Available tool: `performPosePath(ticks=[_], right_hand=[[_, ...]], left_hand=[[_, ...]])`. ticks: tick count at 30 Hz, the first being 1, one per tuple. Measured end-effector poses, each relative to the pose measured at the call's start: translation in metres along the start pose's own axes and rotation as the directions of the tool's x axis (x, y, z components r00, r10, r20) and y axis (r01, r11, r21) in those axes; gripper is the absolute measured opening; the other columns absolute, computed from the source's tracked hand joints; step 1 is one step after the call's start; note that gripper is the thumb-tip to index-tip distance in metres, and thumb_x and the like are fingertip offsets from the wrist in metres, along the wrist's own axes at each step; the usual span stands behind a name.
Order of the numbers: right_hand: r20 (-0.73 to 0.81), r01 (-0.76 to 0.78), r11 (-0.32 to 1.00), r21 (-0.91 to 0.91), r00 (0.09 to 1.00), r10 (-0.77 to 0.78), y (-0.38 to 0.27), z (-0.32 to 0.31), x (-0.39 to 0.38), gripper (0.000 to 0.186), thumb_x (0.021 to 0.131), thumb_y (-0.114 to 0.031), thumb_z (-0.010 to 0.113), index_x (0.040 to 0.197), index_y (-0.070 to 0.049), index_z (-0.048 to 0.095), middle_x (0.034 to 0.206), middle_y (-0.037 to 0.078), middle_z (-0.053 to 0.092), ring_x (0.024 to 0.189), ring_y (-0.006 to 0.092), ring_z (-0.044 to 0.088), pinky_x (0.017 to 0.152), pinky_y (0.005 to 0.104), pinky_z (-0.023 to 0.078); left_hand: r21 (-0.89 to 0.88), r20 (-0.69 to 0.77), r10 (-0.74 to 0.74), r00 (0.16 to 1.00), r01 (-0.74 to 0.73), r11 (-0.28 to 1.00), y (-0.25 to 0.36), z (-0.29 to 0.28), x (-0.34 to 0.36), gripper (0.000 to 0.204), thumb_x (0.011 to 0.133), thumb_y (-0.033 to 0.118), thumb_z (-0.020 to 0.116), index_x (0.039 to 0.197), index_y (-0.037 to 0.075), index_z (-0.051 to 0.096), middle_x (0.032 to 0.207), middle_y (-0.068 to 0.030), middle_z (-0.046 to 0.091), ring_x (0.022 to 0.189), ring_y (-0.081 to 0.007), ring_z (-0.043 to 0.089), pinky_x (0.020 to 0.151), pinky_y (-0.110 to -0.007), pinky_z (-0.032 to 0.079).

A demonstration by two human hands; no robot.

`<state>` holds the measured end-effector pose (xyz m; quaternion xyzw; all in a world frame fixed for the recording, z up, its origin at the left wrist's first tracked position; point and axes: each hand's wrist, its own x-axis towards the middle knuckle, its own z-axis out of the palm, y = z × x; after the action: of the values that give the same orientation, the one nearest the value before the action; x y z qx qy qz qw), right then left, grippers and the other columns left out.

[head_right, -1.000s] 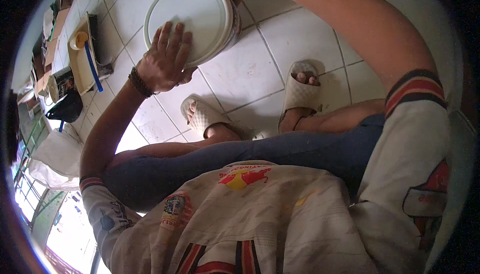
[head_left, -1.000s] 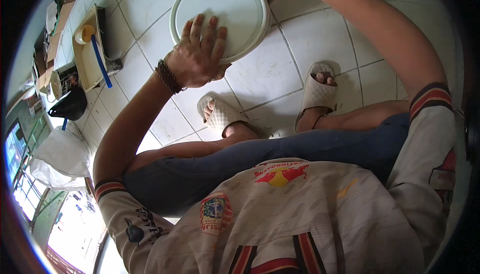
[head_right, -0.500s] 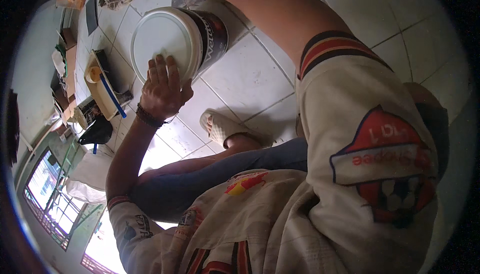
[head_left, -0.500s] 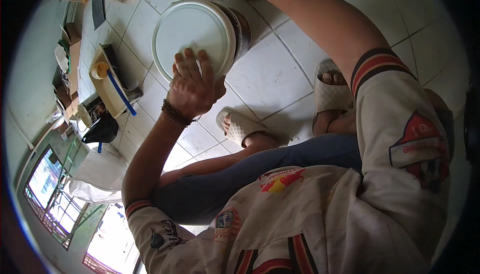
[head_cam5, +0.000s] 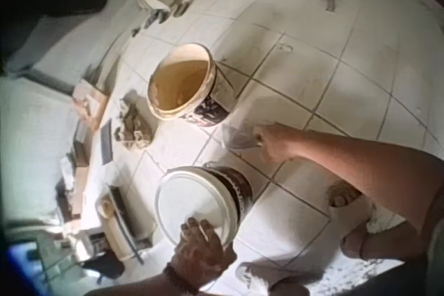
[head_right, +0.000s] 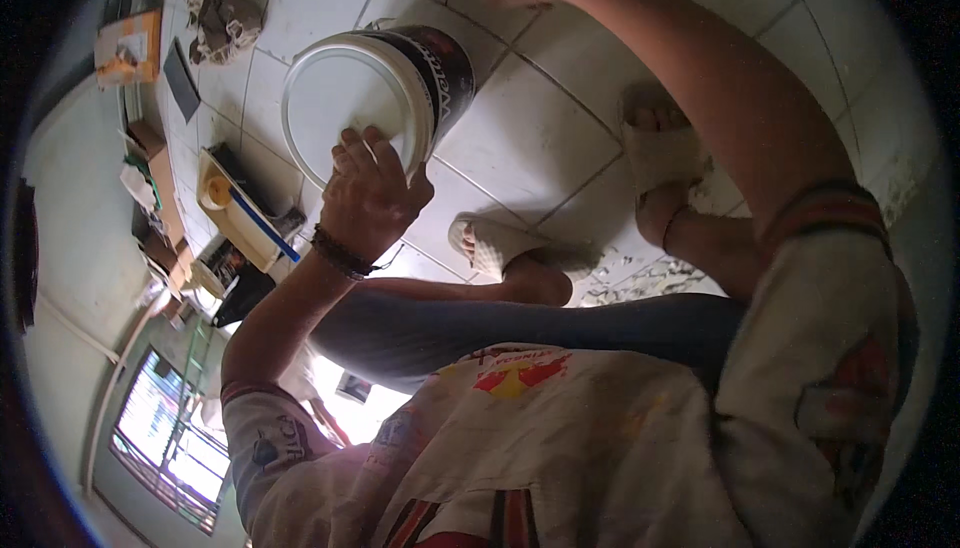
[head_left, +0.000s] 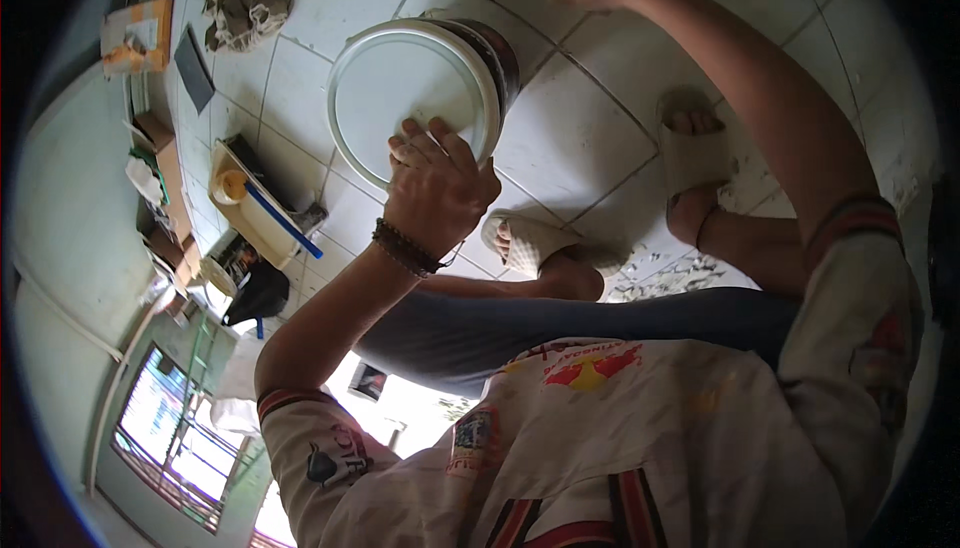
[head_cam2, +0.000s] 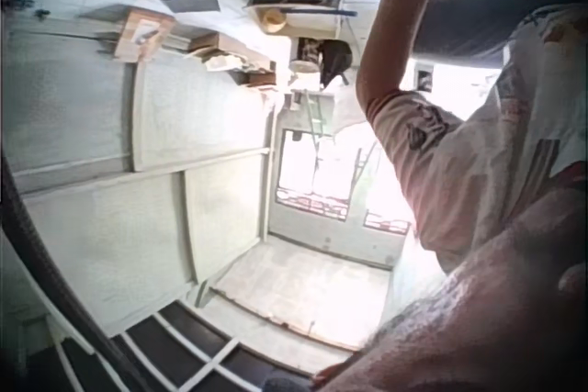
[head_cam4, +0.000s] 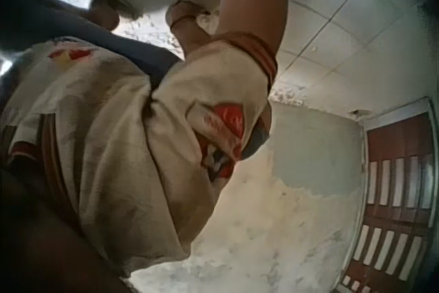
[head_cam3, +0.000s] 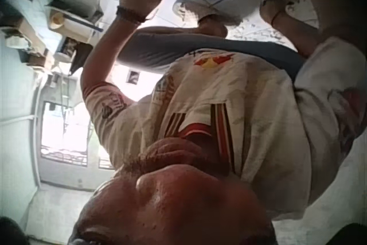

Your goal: Opening a bucket of paint, scraping the excess from the lid, and stirring the paint.

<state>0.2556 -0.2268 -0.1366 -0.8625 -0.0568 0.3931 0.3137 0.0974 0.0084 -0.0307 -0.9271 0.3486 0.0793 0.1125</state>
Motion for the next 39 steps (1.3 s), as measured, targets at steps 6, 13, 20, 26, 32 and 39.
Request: performPosePath(ticks=[6, 13, 20, 26, 32, 39], right_hand=[[-0.227, 0.046, 0.697, 0.716, 0.959, 0.171, 0.010, 0.064, -0.134, 0.035, 0.092, -0.035, 0.053, 0.095, 0.000, 0.056, 0.065, 0.013, 0.059, 0.052, 0.0183, 0.062, 0.043, 0.0323, 0.050], [-0.086, -0.111, 0.514, 0.851, 0.935, 0.344, -0.079, 0.142, -0.233, 0.028, 0.095, -0.028, 0.048, 0.089, 0.000, 0.051, 0.058, 0.008, 0.052, 0.050, 0.0176, 0.057, 0.048, 0.0345, 0.045], [-0.148, -0.109, 0.682, 0.723, 0.940, 0.307, -0.086, 0.139, -0.222, 0.033, 0.096, -0.028, 0.048, 0.085, 0.002, 0.052, 0.057, 0.013, 0.053, 0.046, 0.0226, 0.058, 0.046, 0.0373, 0.045], [0.022, -0.195, 0.532, 0.824, 0.949, 0.313, -0.084, 0.122, -0.216, 0.036, 0.096, -0.032, 0.048, 0.085, 0.002, 0.053, 0.051, 0.009, 0.050, 0.047, 0.0177, 0.060, 0.043, 0.0314, 0.046], [-0.276, -0.061, 0.680, 0.731, 0.884, 0.377, -0.092, 0.138, -0.188, 0.039, 0.094, -0.034, 0.051, 0.089, 0.004, 0.057, 0.060, 0.017, 0.059, 0.052, 0.0262, 0.063, 0.054, 0.0393, 0.049], [-0.527, 0.026, 0.755, 0.656, 0.731, 0.433, -0.077, 0.163, -0.163, 0.049, 0.091, -0.045, 0.053, 0.080, 0.003, 0.057, 0.060, 0.016, 0.059, 0.055, 0.0247, 0.062, 0.055, 0.0386, 0.047]], left_hand=[[0.101, 0.092, 0.045, 0.995, -0.054, 0.993, 0.010, -0.004, 0.010, 0.043, 0.084, 0.016, 0.050, 0.103, -0.022, 0.052, 0.089, -0.0450, 0.056, 0.079, -0.0489, 0.064, 0.065, -0.048, 0.057], [0.304, 0.156, 0.123, 0.980, -0.166, 0.938, 0.005, -0.003, 0.004, 0.040, 0.079, 0.009, 0.050, 0.103, -0.023, 0.051, 0.089, -0.0458, 0.055, 0.076, -0.0465, 0.065, 0.058, -0.043, 0.058], [0.281, 0.104, 0.140, 0.985, -0.164, 0.946, 0.002, 0.007, -0.001, 0.042, 0.079, 0.008, 0.050, 0.105, -0.024, 0.050, 0.089, -0.0464, 0.054, 0.076, -0.0481, 0.065, 0.058, -0.044, 0.058], [0.243, 0.136, 0.216, 0.967, -0.244, 0.939, -0.004, 0.013, -0.003, 0.041, 0.078, 0.007, 0.050, 0.105, -0.024, 0.051, 0.092, -0.0475, 0.053, 0.075, -0.0479, 0.065, 0.056, -0.044, 0.058], [-0.414, -0.148, -0.064, 0.987, -0.003, 0.910, -0.037, -0.007, 0.005, 0.075, 0.074, 0.058, 0.065, 0.113, -0.004, 0.053, 0.087, -0.0190, 0.059, 0.071, -0.0339, 0.059, 0.057, -0.041, 0.050], [-0.744, -0.137, -0.354, 0.925, 0.139, 0.653, -0.112, 0.048, 0.029, 0.062, 0.086, 0.052, 0.056, 0.123, 0.002, 0.048, 0.106, -0.0255, 0.057, 0.097, -0.0408, 0.056, 0.083, -0.047, 0.046]])
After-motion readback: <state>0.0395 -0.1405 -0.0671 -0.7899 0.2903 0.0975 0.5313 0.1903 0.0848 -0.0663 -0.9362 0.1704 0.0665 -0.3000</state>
